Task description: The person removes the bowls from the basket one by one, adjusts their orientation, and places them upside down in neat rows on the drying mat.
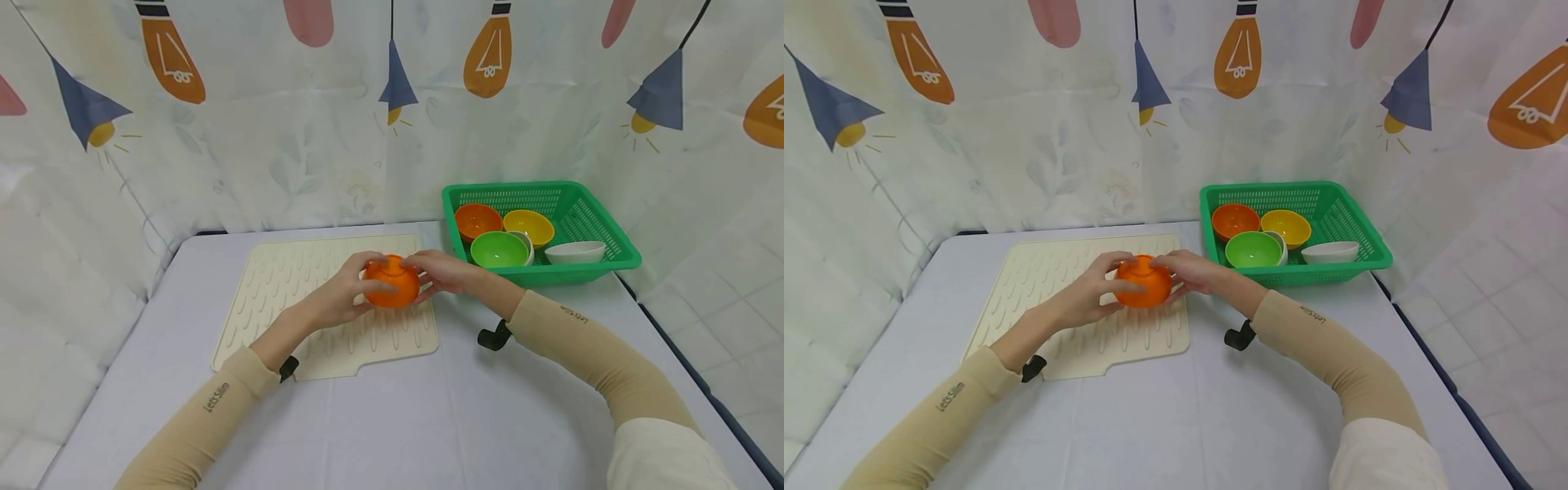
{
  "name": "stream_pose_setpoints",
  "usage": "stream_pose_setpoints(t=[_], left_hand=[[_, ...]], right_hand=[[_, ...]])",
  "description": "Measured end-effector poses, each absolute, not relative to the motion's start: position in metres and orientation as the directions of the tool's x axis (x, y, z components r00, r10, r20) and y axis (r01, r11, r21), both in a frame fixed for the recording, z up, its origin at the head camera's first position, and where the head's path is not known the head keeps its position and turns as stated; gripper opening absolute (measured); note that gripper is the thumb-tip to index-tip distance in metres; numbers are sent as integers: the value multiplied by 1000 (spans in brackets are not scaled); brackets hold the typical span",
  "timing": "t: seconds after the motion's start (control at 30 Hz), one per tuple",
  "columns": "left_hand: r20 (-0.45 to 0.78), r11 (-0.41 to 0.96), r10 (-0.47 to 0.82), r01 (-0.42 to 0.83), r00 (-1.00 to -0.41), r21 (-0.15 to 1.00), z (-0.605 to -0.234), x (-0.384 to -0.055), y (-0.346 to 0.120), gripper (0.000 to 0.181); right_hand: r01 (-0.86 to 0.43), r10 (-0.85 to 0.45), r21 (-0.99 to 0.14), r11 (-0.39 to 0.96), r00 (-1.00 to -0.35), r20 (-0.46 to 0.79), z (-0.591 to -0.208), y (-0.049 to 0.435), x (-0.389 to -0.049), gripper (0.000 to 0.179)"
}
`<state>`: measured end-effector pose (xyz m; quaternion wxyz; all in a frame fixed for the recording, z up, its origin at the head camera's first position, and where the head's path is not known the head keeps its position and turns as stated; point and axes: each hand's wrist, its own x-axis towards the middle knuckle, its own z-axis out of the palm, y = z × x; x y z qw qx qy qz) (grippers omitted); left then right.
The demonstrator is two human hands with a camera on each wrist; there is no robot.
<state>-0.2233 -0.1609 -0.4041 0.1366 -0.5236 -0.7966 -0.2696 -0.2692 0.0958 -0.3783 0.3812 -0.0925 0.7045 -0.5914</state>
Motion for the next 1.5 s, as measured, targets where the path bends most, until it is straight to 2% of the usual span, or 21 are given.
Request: stream_pose_setpoints(t=[0.17,0.33,0.5,0.63,0.9,1.13,1.37,1.5], left_hand=[[507,323,717,873,-478,367,-407,-224,-161,49],[492,425,634,800,-597,423,-406,-220,-154,51],[433,508,580,721,-690,470,-404,-217,-153,56],[378,547,555,667,-741,506,-403,-216,-153,59],[359,562,543,647,-759,516,-403,-217,-155,65],[380,558,520,641,-765,528,-404,-220,-160,64],[390,554,506,636,-769,536,-403,-222,-164,61],[385,559,506,633,-772,535,-402,-223,-169,61]], right_hand=[[333,-572,-900,281,-695,-435,-378,95,-269,46],[341,-547,-898,277,-713,-439,-378,95,-268,47],[335,-542,-899,282,-717,-438,-377,92,-267,46],[334,-539,-900,280,-721,-435,-377,91,-266,47],[299,-547,-916,268,-735,-401,-378,90,-267,50],[166,-589,-935,313,-738,-328,-379,90,-266,63],[-105,-636,-920,377,-752,-175,-383,95,-266,84],[-319,-675,-873,370,-738,-16,-388,91,-268,80]])
